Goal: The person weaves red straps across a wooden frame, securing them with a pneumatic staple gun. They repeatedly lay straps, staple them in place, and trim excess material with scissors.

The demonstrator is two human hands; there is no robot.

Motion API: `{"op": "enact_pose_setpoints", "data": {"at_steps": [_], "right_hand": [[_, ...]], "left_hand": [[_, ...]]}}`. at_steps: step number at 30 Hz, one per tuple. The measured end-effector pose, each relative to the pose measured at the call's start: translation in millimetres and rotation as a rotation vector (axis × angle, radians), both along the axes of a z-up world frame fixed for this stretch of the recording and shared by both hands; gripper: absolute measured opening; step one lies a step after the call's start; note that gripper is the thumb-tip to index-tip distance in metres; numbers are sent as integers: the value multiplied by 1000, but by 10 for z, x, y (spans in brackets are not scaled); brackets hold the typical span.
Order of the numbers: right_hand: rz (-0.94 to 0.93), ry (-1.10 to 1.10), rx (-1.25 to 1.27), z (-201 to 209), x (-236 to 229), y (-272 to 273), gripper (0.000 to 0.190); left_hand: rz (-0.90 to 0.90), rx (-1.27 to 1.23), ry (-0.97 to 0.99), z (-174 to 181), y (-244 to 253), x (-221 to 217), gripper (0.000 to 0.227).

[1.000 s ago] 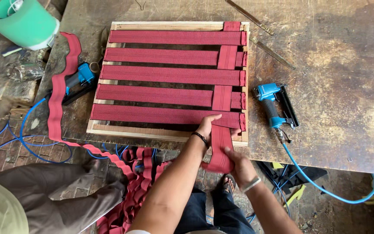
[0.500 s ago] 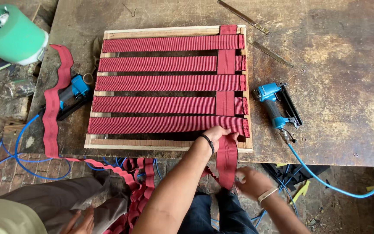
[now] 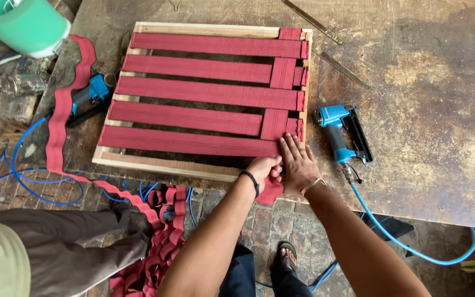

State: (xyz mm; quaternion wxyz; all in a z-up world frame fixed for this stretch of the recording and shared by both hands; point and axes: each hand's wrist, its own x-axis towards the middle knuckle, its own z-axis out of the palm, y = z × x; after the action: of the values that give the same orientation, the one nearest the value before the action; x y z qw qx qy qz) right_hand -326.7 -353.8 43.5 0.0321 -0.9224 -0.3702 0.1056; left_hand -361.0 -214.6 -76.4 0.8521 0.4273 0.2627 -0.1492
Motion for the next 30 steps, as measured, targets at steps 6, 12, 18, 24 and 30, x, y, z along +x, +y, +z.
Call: {"op": "enact_pose_setpoints", "data": {"at_steps": [6,12,18,24,30], "right_hand": [[-30,70,-153,46,-35,38,138],[2,-33,12,-165,7,-14,127],[-11,-32,-43,-171,4,5,129],[-15,-36,-106,-88,-81,34,134],[-6,-51,-182,-62,-42,91,139]], "left_hand": [[176,82,115,372,-512,-807,28],[263,19,65,556,-906,-1594,32],[280,-64,-37,312,-1081,-2442,34],[345,-70,-33,-29,-1247,-2969,34],[333,-31,-87,-571,-1252,-2943,38]]}}
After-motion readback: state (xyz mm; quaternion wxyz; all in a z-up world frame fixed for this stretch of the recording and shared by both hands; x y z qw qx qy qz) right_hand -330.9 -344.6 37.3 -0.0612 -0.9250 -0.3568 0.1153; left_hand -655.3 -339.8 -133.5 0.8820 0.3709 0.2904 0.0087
